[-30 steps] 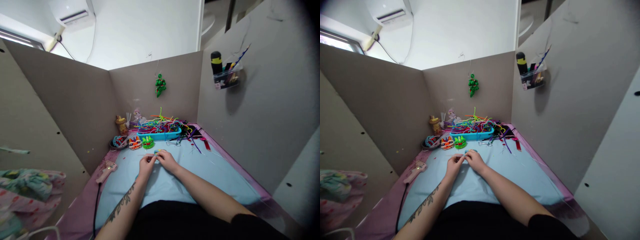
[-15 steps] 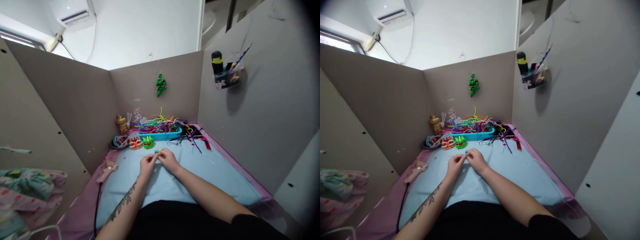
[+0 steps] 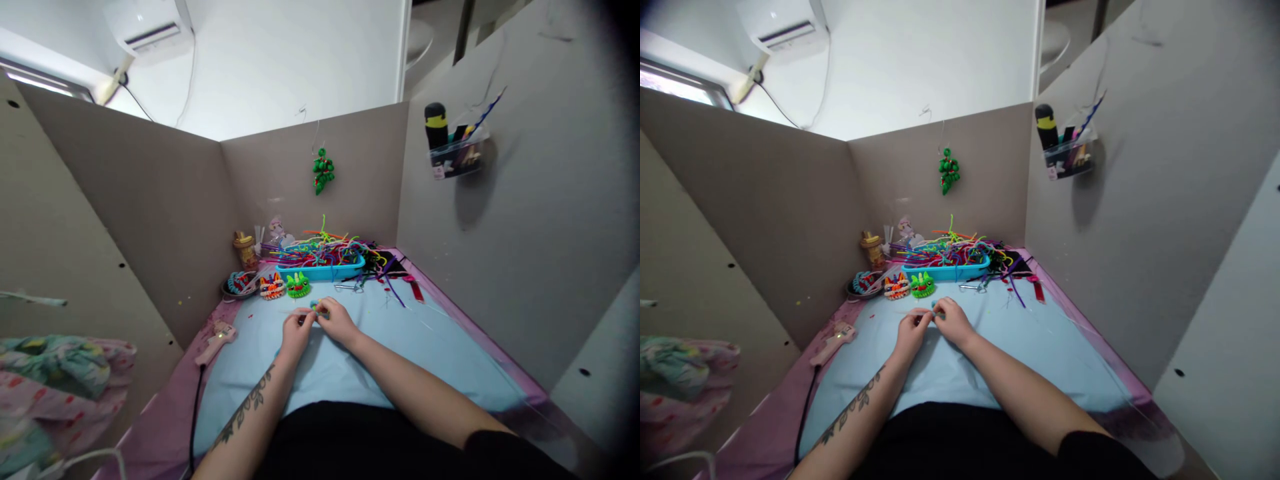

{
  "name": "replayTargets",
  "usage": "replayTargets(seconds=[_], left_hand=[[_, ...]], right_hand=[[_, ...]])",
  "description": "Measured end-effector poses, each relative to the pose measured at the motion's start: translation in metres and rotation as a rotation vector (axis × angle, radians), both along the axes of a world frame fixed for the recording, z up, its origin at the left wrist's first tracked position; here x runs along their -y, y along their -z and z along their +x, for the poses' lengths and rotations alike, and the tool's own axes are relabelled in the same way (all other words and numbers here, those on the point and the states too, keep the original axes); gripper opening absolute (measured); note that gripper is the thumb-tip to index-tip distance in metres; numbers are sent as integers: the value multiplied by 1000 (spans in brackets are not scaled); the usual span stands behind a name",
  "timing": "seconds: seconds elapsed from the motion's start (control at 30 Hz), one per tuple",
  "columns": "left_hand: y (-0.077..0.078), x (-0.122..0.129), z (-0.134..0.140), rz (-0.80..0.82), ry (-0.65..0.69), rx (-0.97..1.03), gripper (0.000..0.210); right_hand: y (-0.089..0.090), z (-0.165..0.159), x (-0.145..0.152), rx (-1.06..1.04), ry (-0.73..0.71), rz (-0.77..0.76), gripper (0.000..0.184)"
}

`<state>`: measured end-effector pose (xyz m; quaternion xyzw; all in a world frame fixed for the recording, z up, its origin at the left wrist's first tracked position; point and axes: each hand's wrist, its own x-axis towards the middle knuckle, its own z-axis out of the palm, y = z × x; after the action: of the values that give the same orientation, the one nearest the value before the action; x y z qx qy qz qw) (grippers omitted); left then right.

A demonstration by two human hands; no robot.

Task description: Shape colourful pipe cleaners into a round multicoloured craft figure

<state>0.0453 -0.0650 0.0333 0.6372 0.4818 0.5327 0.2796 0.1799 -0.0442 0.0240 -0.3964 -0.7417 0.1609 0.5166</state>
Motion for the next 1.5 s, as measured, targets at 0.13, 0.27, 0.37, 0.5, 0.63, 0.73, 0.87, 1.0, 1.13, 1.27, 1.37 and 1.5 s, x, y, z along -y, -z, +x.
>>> replayTargets(seconds=[0.13,0.27,0.37,0.5,0.63,0.73,0.87,1.0,1.13,1.27,1.37,1.5], left_hand=[[4,-3,0,18,-19,38,19],[5,-3,-2,23,-22,35,18],[4,-2,-3,31,-28,8,16],[2,-1,-3,41,-17,-20,16],[0,1,-1,18,-20,7,18],[-2,1,1,-14,-24,76,22],[-2,0,2,-24,-17,131,23],[-2,-1,2,-33,-24,125,23],[-1,-2,2,-44,-15,140,22],[2,-4,1,-85,-9,130,25],[4,-5,0,-86,-13,118,27],[4,-5,0,-91,-10,112,28]], right_hand=[[-1,-2,1,-17,-35,-37,12],[-1,-1,1,1,-55,-26,13],[-1,0,1,24,-63,-31,14],[-1,0,1,41,-62,-30,15],[0,0,0,43,-52,-13,15],[0,0,-1,44,-34,1,15],[1,1,-2,35,7,12,13],[3,1,-4,24,25,6,11],[5,0,-5,23,23,8,9],[6,0,-5,22,23,0,7],[5,0,-5,25,18,-3,8],[4,0,-3,28,18,2,9]])
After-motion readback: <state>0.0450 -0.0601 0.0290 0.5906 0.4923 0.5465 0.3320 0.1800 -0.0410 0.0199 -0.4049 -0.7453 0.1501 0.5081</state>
